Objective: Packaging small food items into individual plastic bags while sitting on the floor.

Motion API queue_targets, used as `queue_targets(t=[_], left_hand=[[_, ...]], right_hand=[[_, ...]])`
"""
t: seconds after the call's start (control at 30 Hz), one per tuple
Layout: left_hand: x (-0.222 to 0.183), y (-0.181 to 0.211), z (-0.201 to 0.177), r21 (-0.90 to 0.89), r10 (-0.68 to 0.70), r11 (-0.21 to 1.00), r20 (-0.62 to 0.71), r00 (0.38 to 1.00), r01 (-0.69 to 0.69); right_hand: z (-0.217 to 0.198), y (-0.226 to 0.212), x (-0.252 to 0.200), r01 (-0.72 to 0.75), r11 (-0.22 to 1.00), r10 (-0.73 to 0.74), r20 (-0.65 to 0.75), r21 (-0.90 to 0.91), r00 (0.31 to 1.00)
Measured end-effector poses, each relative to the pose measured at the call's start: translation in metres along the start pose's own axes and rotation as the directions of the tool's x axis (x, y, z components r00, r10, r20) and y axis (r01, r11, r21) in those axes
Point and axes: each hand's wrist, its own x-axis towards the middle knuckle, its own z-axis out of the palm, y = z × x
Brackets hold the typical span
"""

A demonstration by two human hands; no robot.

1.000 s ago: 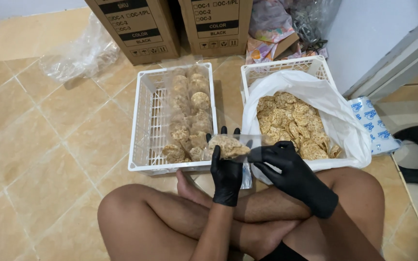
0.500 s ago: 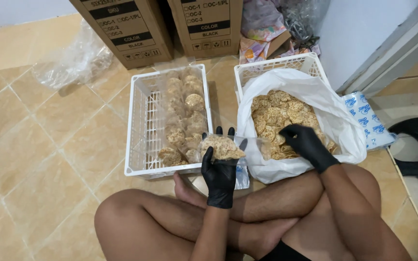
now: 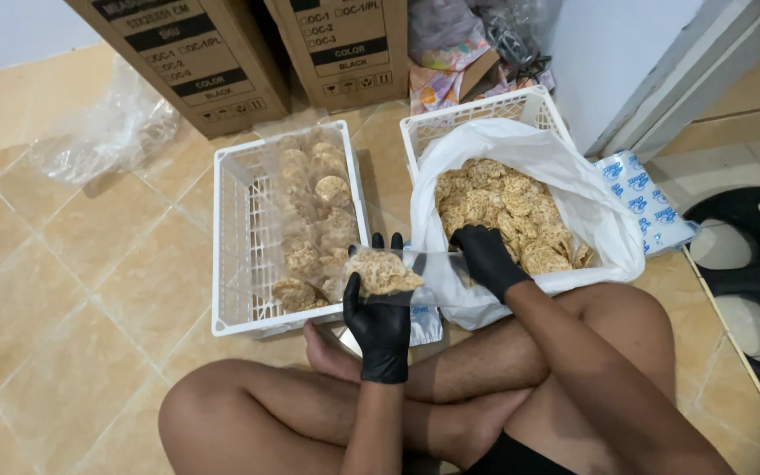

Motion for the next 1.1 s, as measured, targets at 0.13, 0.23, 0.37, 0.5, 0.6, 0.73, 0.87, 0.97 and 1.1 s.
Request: queue_targets(t=[0.13,0.23,0.37,0.5,0.6,0.73,0.87,0.97,1.1], left_hand=[[-0.002,0.003,0.005,0.028,-0.005,1.0,-0.007,1.0,0.006],[0.011,0.007,-0.007,0.023,0.001,1.0,0.016,1.0,-0.001],[-0.008,-0.001,0.007,0.046,0.041,0.998,-0.026,0.999,-0.04],[-0.007,-0.006,0.008,0.05,0.011,0.999,-0.012,1.0,-0.011],[-0.01,-0.007,0.007,0.064,-0.014,0.998,-0.006,1.0,0.015],[-0.007,-0.008,0.005,0.079,-0.017,0.997,-0.01,1.0,0.018],[0.001,-0.009,-0.003,0.066,-0.004,0.998,-0.02,1.0,0.006],[0.014,-0.011,-0.008,0.047,-0.016,0.999,0.002,1.0,0.016],[0.014,-0.013,-0.002,0.07,0.012,0.997,0.0,1.0,-0.012]], right_hand=[[0.028,0.027,0.023,-0.107,0.962,0.116,-0.021,0.25,0.993],[0.008,0.029,0.007,-0.159,0.87,0.204,-0.047,0.467,0.978],[-0.008,0.022,-0.012,-0.243,0.753,0.33,-0.031,0.612,0.944],[-0.051,-0.023,-0.038,-0.129,0.406,0.432,-0.066,0.905,0.899],[-0.052,-0.029,-0.053,0.019,0.198,0.428,-0.104,0.98,0.898],[-0.088,-0.056,-0.086,0.256,0.679,0.075,-0.412,0.688,0.908],[-0.101,-0.065,-0.104,0.212,0.078,0.313,-0.225,0.974,0.923],[-0.117,-0.059,-0.12,0.195,0.646,0.201,-0.411,0.738,0.889],[-0.106,-0.05,-0.135,0.094,0.235,0.334,-0.171,0.967,0.927]])
